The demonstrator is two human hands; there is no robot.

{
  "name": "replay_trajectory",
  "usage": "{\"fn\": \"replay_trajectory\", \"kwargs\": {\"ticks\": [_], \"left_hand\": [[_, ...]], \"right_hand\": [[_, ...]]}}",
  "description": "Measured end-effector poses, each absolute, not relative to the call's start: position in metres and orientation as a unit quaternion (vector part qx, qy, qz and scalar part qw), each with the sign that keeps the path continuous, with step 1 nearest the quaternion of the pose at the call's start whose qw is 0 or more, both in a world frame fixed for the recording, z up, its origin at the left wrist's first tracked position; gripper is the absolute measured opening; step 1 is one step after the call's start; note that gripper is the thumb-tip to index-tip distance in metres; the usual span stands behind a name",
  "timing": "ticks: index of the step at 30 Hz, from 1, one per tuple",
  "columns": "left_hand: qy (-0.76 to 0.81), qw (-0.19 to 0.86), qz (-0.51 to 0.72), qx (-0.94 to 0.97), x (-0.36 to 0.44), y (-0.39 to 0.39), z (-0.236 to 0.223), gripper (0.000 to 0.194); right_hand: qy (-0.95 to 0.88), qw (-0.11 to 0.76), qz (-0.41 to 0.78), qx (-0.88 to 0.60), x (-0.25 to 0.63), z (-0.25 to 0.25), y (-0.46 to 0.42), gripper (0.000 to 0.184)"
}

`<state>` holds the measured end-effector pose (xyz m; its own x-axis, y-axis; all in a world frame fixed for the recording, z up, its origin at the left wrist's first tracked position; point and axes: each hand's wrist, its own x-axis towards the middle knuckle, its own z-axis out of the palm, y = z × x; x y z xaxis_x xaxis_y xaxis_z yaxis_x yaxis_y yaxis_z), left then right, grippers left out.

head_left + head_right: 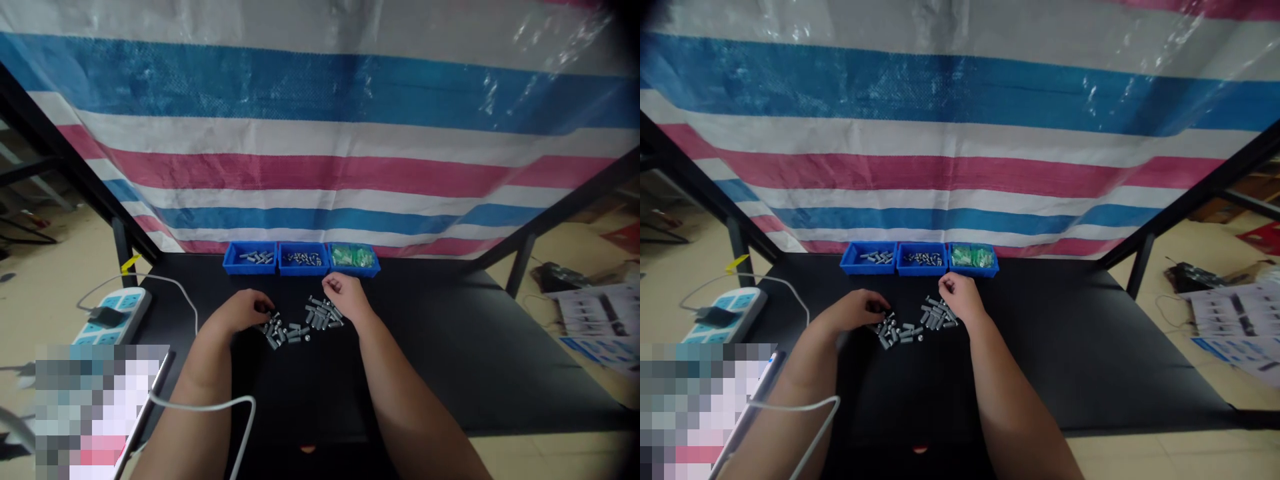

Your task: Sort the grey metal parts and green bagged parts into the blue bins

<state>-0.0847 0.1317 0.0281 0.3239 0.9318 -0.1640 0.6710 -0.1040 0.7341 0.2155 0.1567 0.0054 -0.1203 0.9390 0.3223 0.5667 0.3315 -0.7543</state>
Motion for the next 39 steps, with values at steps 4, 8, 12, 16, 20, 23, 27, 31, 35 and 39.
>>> {"fn": "replay_trajectory", "kwargs": {"ticks": [4, 8, 12, 16, 20, 23, 27, 31, 35, 39], "left_hand": [[0.578, 0.329, 0.187, 0.723, -0.08, 0.135, 0.024, 0.017], [0.581, 0.284, 0.197, 0.737, -0.077, 0.136, 0.022, 0.018], [0.587, 0.269, 0.201, 0.737, -0.073, 0.138, 0.022, 0.022], [0.597, 0.249, 0.239, 0.724, -0.07, 0.143, 0.018, 0.026], [0.614, 0.249, 0.291, 0.69, -0.069, 0.148, 0.013, 0.027], [0.62, 0.289, 0.33, 0.65, -0.068, 0.149, 0.011, 0.023], [0.624, 0.333, 0.353, 0.613, -0.065, 0.148, 0.01, 0.025], [0.621, 0.381, 0.36, 0.582, -0.063, 0.151, 0.005, 0.023], [0.624, 0.41, 0.477, 0.463, -0.065, 0.159, 0.003, 0.024], [0.548, 0.394, 0.644, 0.361, -0.065, 0.161, 0.013, 0.034]], "right_hand": [[-0.683, 0.47, 0.217, -0.515, 0.202, 0.013, 0.153, 0.015], [-0.626, 0.55, 0.293, -0.469, 0.191, 0.007, 0.158, 0.04], [-0.621, 0.54, 0.358, -0.442, 0.193, -0.002, 0.163, 0.059], [-0.673, 0.467, 0.284, -0.499, 0.207, 0.003, 0.159, 0.024], [-0.743, 0.365, 0.248, -0.503, 0.22, 0.012, 0.156, 0.018], [-0.767, 0.317, 0.247, -0.501, 0.223, 0.013, 0.155, 0.02], [-0.792, 0.287, 0.235, -0.485, 0.215, 0.01, 0.152, 0.017], [-0.818, 0.268, 0.2, -0.467, 0.199, 0.007, 0.148, 0.015], [-0.82, 0.264, 0.201, -0.467, 0.191, 0.003, 0.148, 0.018], [-0.816, 0.266, 0.215, -0.466, 0.192, 0.0, 0.15, 0.018]]}}
